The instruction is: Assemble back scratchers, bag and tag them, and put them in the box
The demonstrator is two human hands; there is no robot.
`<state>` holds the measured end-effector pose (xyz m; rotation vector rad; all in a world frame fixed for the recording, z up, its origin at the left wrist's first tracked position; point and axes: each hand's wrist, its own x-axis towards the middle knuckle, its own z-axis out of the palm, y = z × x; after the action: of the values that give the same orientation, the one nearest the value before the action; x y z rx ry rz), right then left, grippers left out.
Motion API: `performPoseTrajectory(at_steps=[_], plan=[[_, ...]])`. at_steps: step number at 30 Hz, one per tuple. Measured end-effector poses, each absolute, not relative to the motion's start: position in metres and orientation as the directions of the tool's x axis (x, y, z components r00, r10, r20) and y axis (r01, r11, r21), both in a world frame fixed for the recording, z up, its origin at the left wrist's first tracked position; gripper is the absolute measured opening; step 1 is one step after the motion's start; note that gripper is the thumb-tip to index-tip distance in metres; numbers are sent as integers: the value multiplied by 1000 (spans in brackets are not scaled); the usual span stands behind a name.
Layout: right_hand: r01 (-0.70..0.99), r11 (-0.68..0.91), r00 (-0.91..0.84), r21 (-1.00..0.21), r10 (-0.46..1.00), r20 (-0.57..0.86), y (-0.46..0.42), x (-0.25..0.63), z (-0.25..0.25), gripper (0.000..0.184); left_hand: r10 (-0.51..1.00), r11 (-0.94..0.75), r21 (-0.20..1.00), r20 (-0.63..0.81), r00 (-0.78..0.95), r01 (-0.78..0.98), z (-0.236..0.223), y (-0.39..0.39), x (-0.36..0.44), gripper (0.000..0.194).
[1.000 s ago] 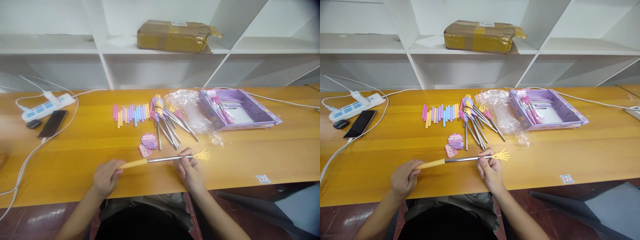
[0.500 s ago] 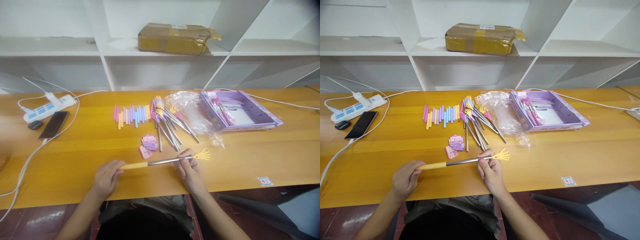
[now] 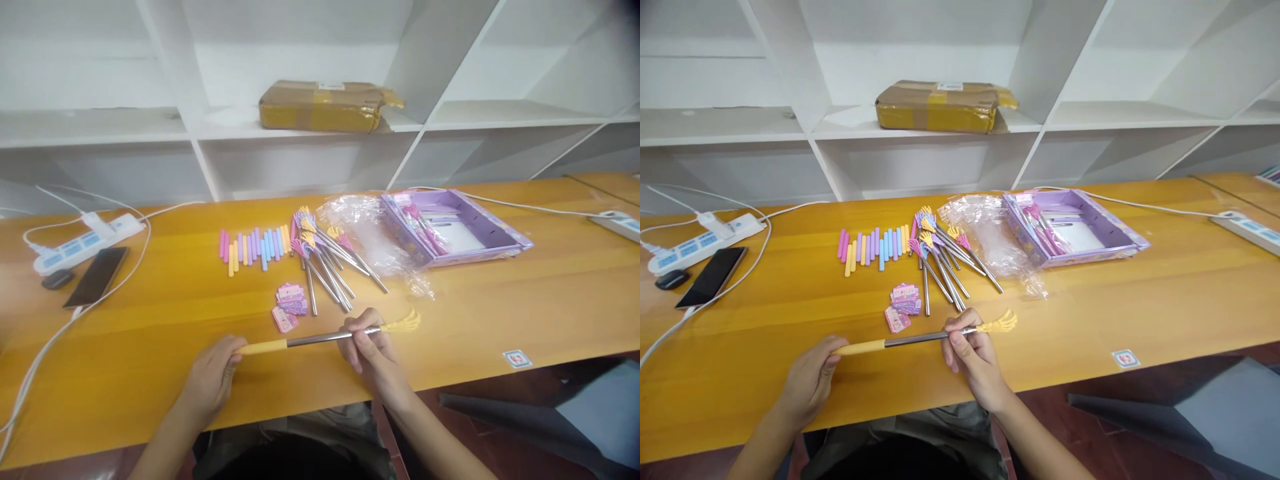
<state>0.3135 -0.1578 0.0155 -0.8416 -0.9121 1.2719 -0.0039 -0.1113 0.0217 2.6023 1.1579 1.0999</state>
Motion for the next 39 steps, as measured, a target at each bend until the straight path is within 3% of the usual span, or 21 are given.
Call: performPoseTrajectory(at_steps=[11, 17, 23, 26, 30, 35, 39], plan=[[-397, 86, -57, -914, 991, 118, -156, 319, 11, 31, 770, -638, 523, 447, 455, 565, 12, -110, -11, 39], [-384, 10, -63, -923, 997, 37, -161, 304, 12, 42, 783, -622, 545, 421, 458, 561, 10, -110, -16, 40], [-308, -30, -103, -951, 995, 1, -154, 317, 17, 40, 789, -614, 554, 438, 431, 562, 8, -112, -12, 38], [-365, -23, -118, -931, 993, 22, -147, 340, 26, 37, 785, -619, 555, 466, 409, 556, 10, -114, -10, 37], [-452, 17, 3, -892, 1000, 17, -143, 359, 34, 32, 794, -602, 550, 489, 361, 579, 11, -115, -11, 35], [-280, 131, 143, -951, 985, 94, -142, 357, 29, 25, 802, -595, 559, 454, 388, 577, 13, -113, -11, 39], [-153, 338, 375, -929, 889, 261, -138, 350, 22, 21, 748, -663, 536, 459, 480, 522, 14, -113, -6, 47]])
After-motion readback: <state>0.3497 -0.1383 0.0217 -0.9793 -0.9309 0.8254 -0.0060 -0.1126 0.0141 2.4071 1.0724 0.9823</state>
